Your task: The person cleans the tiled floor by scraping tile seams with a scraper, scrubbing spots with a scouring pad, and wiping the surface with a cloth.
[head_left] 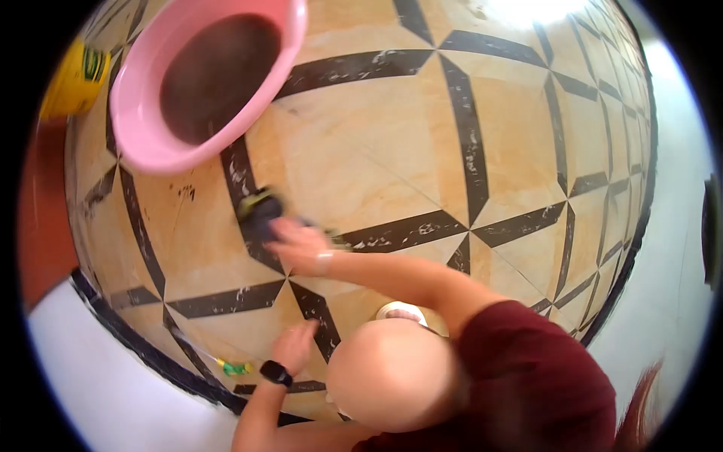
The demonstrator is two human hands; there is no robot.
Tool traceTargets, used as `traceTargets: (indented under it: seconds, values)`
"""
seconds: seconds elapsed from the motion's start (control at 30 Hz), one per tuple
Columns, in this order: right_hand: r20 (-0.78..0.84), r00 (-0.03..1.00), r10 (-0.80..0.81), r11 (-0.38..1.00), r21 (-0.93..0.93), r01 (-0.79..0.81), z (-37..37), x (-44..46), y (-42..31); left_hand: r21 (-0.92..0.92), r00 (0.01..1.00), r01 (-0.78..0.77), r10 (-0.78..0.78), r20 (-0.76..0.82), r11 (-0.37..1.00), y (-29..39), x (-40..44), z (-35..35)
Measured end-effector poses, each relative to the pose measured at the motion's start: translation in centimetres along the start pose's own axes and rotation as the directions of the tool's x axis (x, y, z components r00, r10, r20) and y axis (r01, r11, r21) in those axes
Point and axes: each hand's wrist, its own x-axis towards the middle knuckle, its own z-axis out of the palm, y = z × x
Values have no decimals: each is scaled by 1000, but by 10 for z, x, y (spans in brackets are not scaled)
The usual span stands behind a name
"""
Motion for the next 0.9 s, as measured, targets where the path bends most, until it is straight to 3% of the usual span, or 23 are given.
traceTargets:
  seconds: [0.1, 0.13, 0.17, 0.2, 0.23, 0.27, 0.3, 0.37, 0.4, 0.47, 0.5, 0.53, 0.57, 0.63, 0.7, 0.73, 0.77, 0.8, 0.83, 0.87, 0.9]
  values:
    - [23, 989, -143, 903, 411, 121, 3, 87, -43, -19, 960, -277, 277, 44, 961, 37, 51, -33]
    - [28, 991, -130, 872, 479, 101, -55, 87, -57, -145, 986, -166, 167, 1, 975, 34, 58, -36]
    - [155, 987, -30, 725, 683, -85, -126, 72, -50, -281, 999, -45, 41, -21, 959, 27, 54, -37]
    - [100, 994, 33, 592, 800, -99, -139, 58, -30, -411, 996, 74, -91, -22, 908, 21, 49, -43]
    - [44, 994, 95, 441, 894, -82, -152, 45, -10, 24, 993, -24, 27, -117, 999, 20, 48, -62]
    - [-7, 985, 172, 512, 855, -83, -140, 31, 21, 54, 992, 24, -17, -121, 998, 18, 43, -80]
    - [-79, 942, 326, 487, 868, -95, -153, 2, 57, 81, 990, 71, -61, -127, 994, 15, 39, -95]
    - [-209, 812, 545, 470, 878, -89, -183, -58, 140, 89, 983, 134, -121, -135, 987, 6, 29, -108]
    - [-274, 764, 585, 608, 771, -189, -221, -90, 177, 73, 980, 154, -143, -139, 985, 0, 23, -110]
    - [-286, 544, 789, 343, 939, -3, -218, -147, 310, 38, 974, 185, -179, -138, 982, -9, 15, -109]
    - [-317, 430, 845, 346, 938, 13, -215, -173, 371, 20, 975, 187, -183, -129, 982, -14, 16, -105]
    - [-278, 365, 889, 354, 921, -163, -219, -191, 410, 6, 975, 185, -183, -124, 983, -20, 20, -100]
    - [-420, 159, 894, 448, 824, -347, -213, -183, 420, 41, 981, 173, -168, -101, 984, -25, 26, -93]
    - [-629, 83, 773, 555, 608, -567, -206, -145, 406, 70, 989, 46, -36, -142, 997, -34, 44, -75]
    - [-501, 375, 780, 597, 419, -684, -207, -59, 287, 75, 992, -23, 33, -123, 997, -17, 71, -83]
    - [-418, 507, 754, 644, 317, -697, -209, -16, 225, 78, 959, -97, 114, -260, 992, -11, 95, -73]
    - [-496, 688, 530, 844, 226, -487, -168, 9, 193, -6, 946, -94, 88, -313, 996, -8, 107, -69]
    - [-308, 837, 452, 881, 10, -472, -163, 27, 126, -69, 915, -9, -19, -402, 998, -3, 119, -65]
    - [-263, 850, 457, 889, 130, -438, -114, 48, 86, -141, 868, 63, -124, -482, 988, 2, 132, -59]
    - [9, 903, 430, 900, 70, -429, -120, 53, 32, -223, 806, 131, -235, -544, 966, 3, 138, -50]
    - [122, 934, 336, 933, 91, -347, -89, 67, 5, -351, 753, 188, -364, -548, 917, -8, 146, -32]
